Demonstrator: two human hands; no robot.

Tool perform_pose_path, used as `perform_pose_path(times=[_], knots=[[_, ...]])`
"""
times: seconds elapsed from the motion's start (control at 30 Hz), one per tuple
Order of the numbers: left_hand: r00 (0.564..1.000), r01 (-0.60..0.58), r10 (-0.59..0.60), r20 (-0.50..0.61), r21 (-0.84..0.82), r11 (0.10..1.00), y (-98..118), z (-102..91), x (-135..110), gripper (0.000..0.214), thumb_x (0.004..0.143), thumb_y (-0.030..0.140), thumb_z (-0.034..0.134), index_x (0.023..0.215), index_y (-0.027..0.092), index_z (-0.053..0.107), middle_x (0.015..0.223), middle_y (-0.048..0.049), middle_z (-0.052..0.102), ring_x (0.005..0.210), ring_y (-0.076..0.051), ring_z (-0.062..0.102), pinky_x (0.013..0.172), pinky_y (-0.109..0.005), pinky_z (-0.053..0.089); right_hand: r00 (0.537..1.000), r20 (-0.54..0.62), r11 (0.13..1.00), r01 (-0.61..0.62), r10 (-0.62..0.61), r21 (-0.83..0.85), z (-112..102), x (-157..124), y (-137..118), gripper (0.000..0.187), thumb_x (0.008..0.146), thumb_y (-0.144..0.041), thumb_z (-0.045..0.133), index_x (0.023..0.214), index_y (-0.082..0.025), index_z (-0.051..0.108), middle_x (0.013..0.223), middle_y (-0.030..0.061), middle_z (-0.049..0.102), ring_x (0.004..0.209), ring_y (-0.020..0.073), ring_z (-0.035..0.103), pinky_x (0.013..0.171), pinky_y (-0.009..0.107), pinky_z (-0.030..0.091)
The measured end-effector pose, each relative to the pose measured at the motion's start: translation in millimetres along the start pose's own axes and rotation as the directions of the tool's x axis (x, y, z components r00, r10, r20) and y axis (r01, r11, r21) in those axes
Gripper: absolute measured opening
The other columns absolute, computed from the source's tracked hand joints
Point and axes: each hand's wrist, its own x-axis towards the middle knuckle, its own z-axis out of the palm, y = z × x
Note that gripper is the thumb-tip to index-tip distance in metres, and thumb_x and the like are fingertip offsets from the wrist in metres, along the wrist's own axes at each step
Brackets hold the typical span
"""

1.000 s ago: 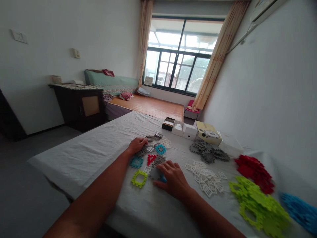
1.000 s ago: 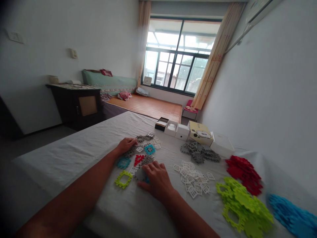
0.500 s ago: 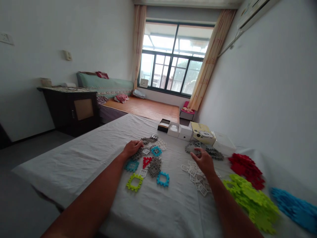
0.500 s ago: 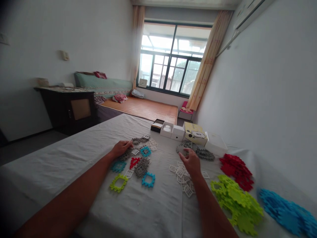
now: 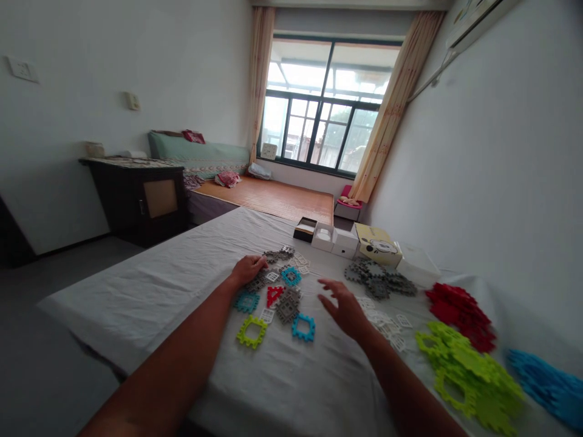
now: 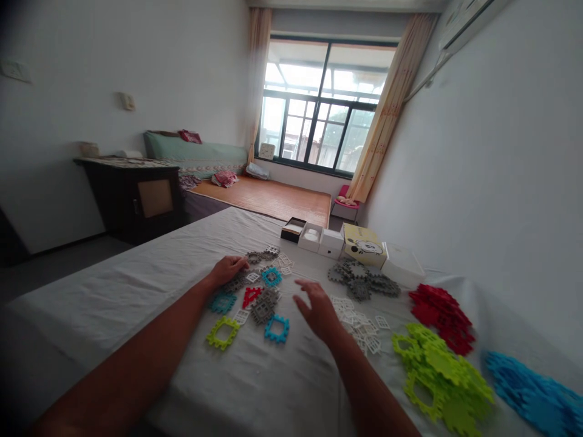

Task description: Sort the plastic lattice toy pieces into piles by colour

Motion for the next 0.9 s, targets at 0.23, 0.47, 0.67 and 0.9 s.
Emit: perform_pose_path(times=[0.23, 0.47, 0.67, 0.9], knots=[[1.0, -0.007, 0.007, -0.002, -0.007, 1.0, 2, -1.2, -1, 0.054, 0.079, 0.056, 0.032, 0.073, 0.018, 0.069, 0.07, -0.0032, 0.069, 0.068, -0.018, 0.061, 0.062, -0.024, 0.041, 0.952, 0.285, 0.982, 0.147, -0.109, -0.119, 35, -6, -69, 0.047, 0.075, -0.04, 0.061, 0.12, -0.031, 0.051, 0.129, 0.0054, 0.051, 0.113, 0.0286, 0.045, 0.09, 0.046, 0.041], [0.999, -0.034, 0.033, -0.008, -0.03, 0.999, -4, 1.7, 2, 0.053, 0.08, 0.055, 0.033, 0.073, 0.018, 0.069, 0.069, -0.0038, 0.069, 0.067, -0.018, 0.062, 0.061, -0.024, 0.041, 0.972, 0.195, 0.991, 0.121, -0.131, 0.064, 26, -6, -65, 0.053, 0.066, -0.019, 0.063, 0.116, -0.029, 0.052, 0.12, 0.0017, 0.055, 0.108, 0.0222, 0.047, 0.094, 0.038, 0.04], [1.0, -0.015, 0.015, -0.011, -0.017, 1.0, -6, 2.2, 3, 0.053, 0.079, 0.056, 0.033, 0.072, 0.018, 0.07, 0.069, -0.0034, 0.069, 0.065, -0.018, 0.061, 0.061, -0.024, 0.041, 0.998, 0.051, 0.995, 0.033, -0.038, 0.099, 9, 1, -30, 0.052, 0.068, -0.024, 0.062, 0.119, -0.028, 0.051, 0.118, 0.0036, 0.057, 0.105, 0.0199, 0.051, 0.091, 0.038, 0.042], [1.0, -0.026, 0.026, -0.015, 0.0, 1.0, -7, 2.1, 4, 0.054, 0.079, 0.057, 0.033, 0.073, 0.018, 0.07, 0.067, -0.003, 0.069, 0.065, -0.018, 0.06, 0.059, -0.024, 0.04, 0.893, -0.213, 0.889, -0.432, 0.397, -0.154, -39, -1, 74, 0.051, 0.07, -0.052, 0.055, 0.11, -0.022, 0.058, 0.088, 0.0057, 0.065, 0.076, 0.02, 0.06, 0.072, 0.035, 0.046]])
